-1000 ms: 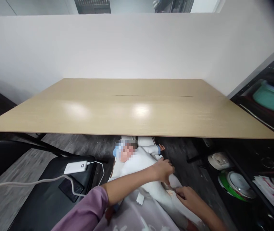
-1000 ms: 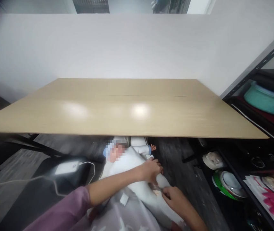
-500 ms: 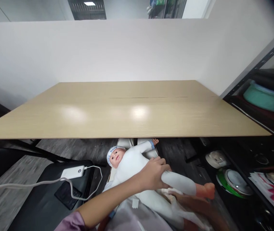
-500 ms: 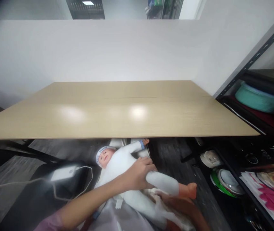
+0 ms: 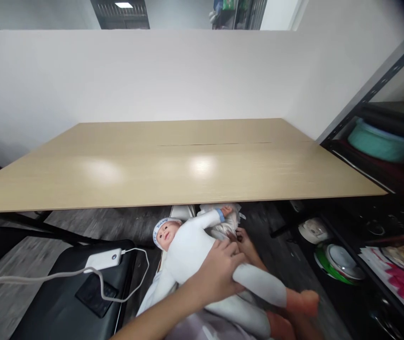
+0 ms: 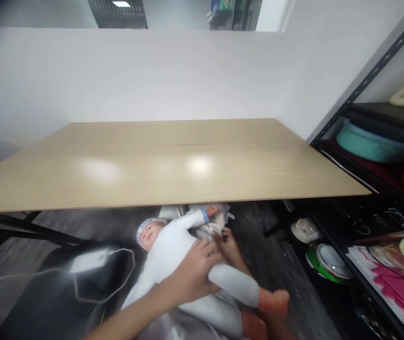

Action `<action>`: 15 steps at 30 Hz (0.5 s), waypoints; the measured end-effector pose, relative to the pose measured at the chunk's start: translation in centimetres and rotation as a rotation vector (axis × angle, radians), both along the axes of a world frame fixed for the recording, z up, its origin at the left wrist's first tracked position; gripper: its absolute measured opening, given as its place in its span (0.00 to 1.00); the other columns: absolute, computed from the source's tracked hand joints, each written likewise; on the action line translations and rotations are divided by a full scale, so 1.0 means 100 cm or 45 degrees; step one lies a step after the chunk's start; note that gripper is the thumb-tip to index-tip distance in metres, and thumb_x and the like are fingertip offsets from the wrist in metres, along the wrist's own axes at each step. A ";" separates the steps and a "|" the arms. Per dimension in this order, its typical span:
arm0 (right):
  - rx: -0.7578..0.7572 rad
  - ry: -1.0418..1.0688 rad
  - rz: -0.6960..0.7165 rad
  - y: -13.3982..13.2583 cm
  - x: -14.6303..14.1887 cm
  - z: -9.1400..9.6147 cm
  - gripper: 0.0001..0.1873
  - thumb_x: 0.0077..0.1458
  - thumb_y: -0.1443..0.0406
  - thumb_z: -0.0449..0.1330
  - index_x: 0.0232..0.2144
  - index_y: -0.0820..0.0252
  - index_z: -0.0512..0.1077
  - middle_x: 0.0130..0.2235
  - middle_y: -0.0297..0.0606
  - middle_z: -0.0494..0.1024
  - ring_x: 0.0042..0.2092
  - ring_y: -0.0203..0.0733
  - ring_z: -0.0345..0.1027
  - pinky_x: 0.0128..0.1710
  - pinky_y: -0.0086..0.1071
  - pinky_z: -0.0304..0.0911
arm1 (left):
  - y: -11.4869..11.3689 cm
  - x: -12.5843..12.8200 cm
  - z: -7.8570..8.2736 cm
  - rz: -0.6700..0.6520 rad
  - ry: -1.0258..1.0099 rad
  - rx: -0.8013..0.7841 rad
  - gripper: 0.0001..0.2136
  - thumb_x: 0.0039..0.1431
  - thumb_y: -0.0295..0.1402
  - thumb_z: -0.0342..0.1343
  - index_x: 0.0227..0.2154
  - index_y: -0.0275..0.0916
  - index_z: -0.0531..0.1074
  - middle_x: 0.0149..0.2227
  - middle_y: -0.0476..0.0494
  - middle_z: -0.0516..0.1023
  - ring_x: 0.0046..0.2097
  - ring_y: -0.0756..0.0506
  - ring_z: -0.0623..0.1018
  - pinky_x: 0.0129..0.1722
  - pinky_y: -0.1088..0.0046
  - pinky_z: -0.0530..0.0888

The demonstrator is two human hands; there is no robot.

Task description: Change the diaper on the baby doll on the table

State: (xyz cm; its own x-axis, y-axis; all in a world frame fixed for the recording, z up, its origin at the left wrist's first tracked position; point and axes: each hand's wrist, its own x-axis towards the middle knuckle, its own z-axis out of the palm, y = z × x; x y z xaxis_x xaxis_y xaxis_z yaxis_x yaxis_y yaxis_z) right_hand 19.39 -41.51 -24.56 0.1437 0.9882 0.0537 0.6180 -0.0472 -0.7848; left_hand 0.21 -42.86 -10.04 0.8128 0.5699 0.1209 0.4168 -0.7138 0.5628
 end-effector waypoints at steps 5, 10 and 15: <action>0.195 -0.132 -0.451 0.011 -0.002 -0.016 0.39 0.55 0.37 0.59 0.52 0.62 0.68 0.48 0.53 0.77 0.49 0.61 0.72 0.52 0.57 0.68 | -0.011 0.001 -0.015 -0.091 0.148 0.096 0.22 0.54 0.44 0.70 0.47 0.41 0.72 0.47 0.43 0.74 0.50 0.37 0.72 0.48 0.60 0.66; 0.389 -0.342 -0.134 0.031 0.002 -0.024 0.33 0.61 0.49 0.59 0.62 0.59 0.68 0.64 0.53 0.70 0.65 0.61 0.62 0.65 0.55 0.58 | -0.009 -0.002 -0.012 -0.088 0.168 0.093 0.23 0.54 0.45 0.70 0.47 0.41 0.71 0.48 0.44 0.74 0.50 0.38 0.72 0.48 0.61 0.66; 0.196 -0.293 0.236 0.081 -0.015 -0.029 0.39 0.53 0.56 0.61 0.67 0.55 0.67 0.70 0.48 0.63 0.71 0.60 0.52 0.70 0.54 0.50 | -0.009 -0.001 -0.013 -0.088 0.154 0.083 0.24 0.53 0.44 0.71 0.49 0.42 0.71 0.48 0.44 0.74 0.50 0.38 0.72 0.49 0.62 0.66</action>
